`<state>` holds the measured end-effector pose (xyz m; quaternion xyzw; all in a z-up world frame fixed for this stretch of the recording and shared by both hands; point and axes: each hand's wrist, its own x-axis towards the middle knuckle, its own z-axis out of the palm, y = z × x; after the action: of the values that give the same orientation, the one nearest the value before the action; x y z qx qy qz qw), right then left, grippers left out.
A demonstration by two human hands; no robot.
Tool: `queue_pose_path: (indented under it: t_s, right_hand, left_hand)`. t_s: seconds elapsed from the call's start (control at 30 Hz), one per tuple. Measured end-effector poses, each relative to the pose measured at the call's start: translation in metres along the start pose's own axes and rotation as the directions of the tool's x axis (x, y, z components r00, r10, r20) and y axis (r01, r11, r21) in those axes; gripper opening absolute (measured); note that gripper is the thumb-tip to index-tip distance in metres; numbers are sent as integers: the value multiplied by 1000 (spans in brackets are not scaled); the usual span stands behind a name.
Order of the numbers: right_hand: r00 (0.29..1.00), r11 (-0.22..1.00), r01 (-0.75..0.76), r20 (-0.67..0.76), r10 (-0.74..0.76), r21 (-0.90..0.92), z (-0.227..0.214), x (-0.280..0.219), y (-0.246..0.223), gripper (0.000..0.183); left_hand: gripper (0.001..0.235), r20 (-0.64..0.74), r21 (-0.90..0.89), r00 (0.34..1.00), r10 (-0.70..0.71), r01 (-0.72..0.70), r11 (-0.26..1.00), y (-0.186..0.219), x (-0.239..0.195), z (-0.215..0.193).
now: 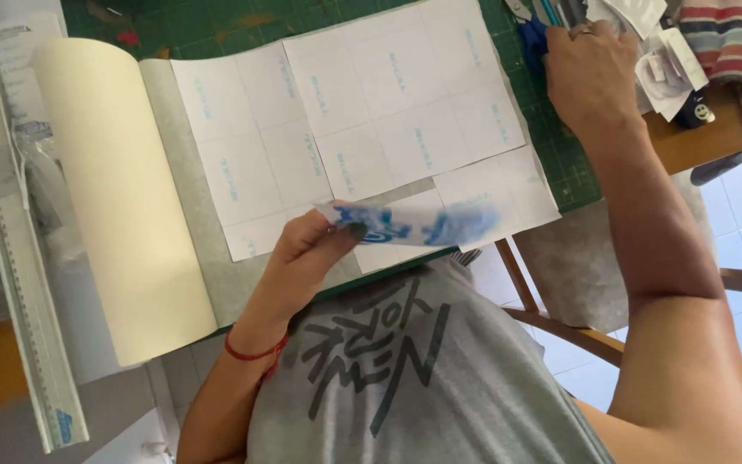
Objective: Cutting out printed vinyl stickers from a larger sheet using scissors and aligning them on a work surface.
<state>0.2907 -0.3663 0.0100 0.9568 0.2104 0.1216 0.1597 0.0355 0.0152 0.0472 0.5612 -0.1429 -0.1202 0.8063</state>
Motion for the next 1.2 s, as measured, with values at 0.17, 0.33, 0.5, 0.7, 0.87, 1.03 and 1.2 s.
queue_pose_path:
  t_s: [0.17, 0.33, 0.5, 0.7, 0.87, 1.03, 1.2]
  right_hand:
    - [986, 1000, -12, 165, 16, -26, 19, 31, 14, 35]
    - [979, 990, -38, 192, 63, -133, 2, 42, -8, 26]
    - [980, 995, -94, 176, 89, 21, -41, 20, -20, 41]
    - [835, 578, -278, 490, -249, 767, -117, -52, -37, 57]
    - [676, 489, -196, 478, -561, 850, -123, -86, -70, 42]
    - [757, 275, -209, 333, -562, 939, -123, -76, -96, 61]
    - [776, 212, -203, 289, -561, 956, -126, -76, -100, 58]
  left_hand:
    - [39, -341, 92, 927, -154, 196, 976, 3, 18, 2]
    - [42, -443, -85, 880, -170, 148, 985, -4, 26, 0]
    - [46, -507, -171, 853, -125, 42, 984, -5, 32, -2]
    - [53, -588, -163, 809, -8, -109, 981, 4, 32, -5]
    - [55, -604, -166, 797, 26, -158, 973, -2, 35, -3]
    - [50, -544, -72, 827, 137, -209, 975, -6, 35, 0]
    - [49, -525, -44, 839, 138, -189, 981, -6, 38, 6]
